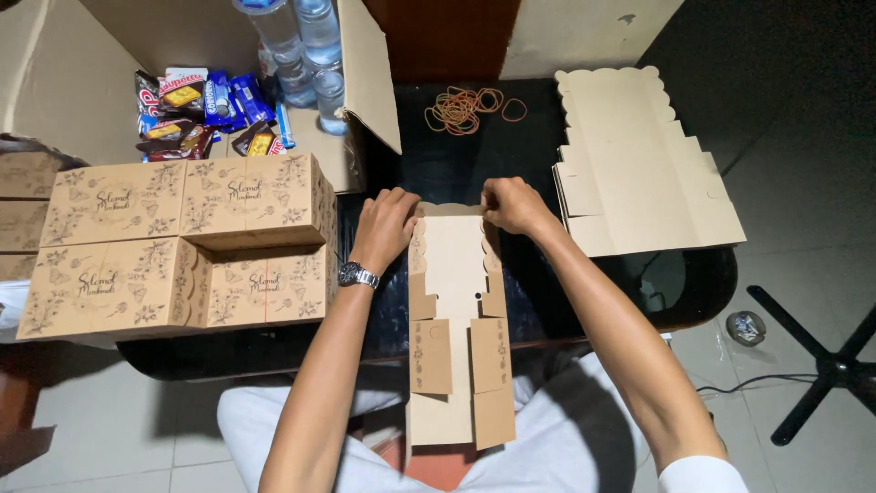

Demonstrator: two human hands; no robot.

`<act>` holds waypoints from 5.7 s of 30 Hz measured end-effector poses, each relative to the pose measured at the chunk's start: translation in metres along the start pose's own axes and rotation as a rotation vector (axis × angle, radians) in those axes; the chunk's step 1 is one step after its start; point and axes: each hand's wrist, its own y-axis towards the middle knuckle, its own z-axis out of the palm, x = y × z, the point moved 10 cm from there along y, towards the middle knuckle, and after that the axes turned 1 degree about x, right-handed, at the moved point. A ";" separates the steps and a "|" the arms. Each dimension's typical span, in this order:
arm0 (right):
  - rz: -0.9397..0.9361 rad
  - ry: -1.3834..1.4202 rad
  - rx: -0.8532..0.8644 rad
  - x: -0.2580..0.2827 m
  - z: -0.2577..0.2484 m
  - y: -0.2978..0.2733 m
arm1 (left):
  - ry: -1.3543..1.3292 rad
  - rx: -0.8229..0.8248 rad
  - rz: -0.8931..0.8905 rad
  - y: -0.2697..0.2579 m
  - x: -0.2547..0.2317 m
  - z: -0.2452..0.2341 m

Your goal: Folding cardboard templates into boxes and filling them with snacks and water bottles.

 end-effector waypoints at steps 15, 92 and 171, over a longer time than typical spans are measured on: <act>-0.498 0.085 -0.687 0.013 -0.011 -0.071 | 0.231 -0.362 0.125 -0.019 -0.007 0.012; -0.200 0.155 -0.403 0.068 0.048 -0.225 | -0.192 -0.476 -0.203 -0.088 -0.036 -0.045; -0.468 0.194 -0.401 0.029 0.029 -0.236 | -0.412 -0.157 0.125 -0.204 -0.086 -0.045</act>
